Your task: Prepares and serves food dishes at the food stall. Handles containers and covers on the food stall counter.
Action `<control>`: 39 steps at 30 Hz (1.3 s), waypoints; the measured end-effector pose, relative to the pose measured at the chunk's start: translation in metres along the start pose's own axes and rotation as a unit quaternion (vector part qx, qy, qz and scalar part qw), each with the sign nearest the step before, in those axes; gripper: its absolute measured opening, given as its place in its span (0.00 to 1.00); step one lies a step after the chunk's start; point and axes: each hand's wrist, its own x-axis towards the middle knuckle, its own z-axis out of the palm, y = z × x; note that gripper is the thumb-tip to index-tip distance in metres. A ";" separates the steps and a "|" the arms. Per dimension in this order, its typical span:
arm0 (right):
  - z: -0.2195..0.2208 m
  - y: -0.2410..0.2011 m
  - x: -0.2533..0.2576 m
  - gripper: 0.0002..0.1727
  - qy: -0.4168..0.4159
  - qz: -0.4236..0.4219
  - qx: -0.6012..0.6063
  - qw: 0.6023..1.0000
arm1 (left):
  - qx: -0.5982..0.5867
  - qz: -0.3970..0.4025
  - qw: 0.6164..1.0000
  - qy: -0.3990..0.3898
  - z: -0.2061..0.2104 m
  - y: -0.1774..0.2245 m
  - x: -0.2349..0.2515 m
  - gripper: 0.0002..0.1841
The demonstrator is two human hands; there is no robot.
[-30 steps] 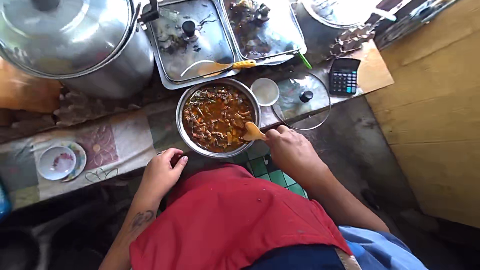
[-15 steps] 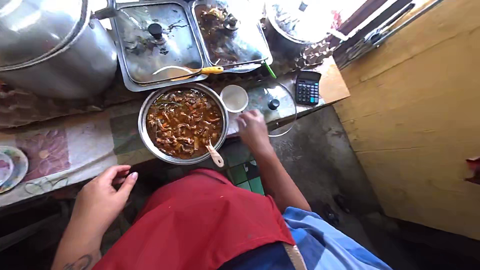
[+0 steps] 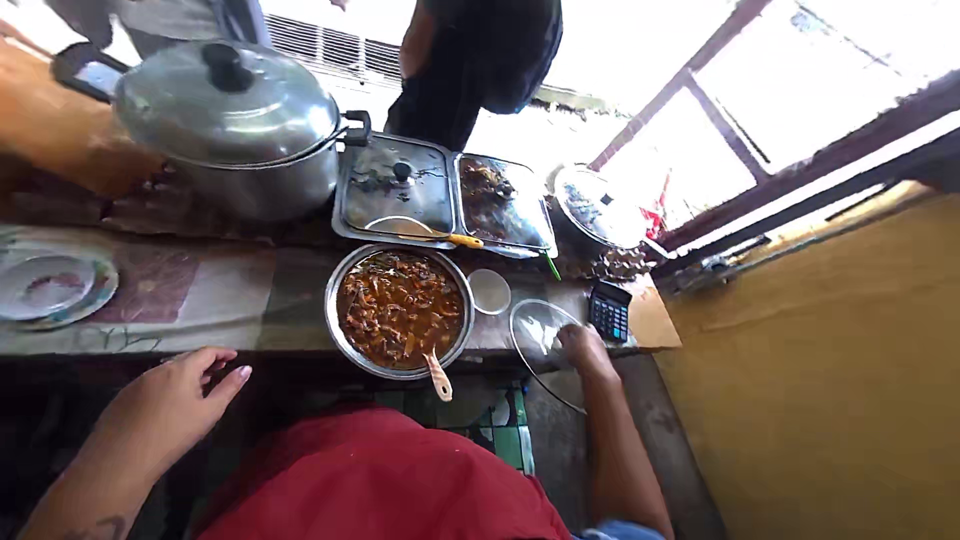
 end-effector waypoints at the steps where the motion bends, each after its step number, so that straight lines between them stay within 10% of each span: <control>1: -0.012 0.004 -0.016 0.19 -0.011 -0.025 -0.007 1.000 | 0.002 -0.008 1.000 0.002 -0.003 0.001 0.001 0.19; 9: -0.066 -0.078 -0.114 0.18 0.007 -0.299 0.084 0.951 | -0.009 -0.033 0.999 0.025 -0.009 0.013 -0.010 0.18; 18: 0.021 -0.258 -0.087 0.13 -0.043 -0.368 0.019 0.929 | -0.022 -0.055 0.995 0.079 -0.010 0.003 -0.044 0.19; 30: 0.065 -0.283 -0.056 0.15 -0.026 -0.313 0.008 0.949 | -0.027 -0.189 0.975 0.117 -0.009 -0.062 -0.090 0.20; 39: 0.076 -0.286 -0.061 0.22 0.033 -0.345 -0.036 0.937 | -0.134 -0.226 0.957 0.125 -0.040 -0.124 -0.011 0.21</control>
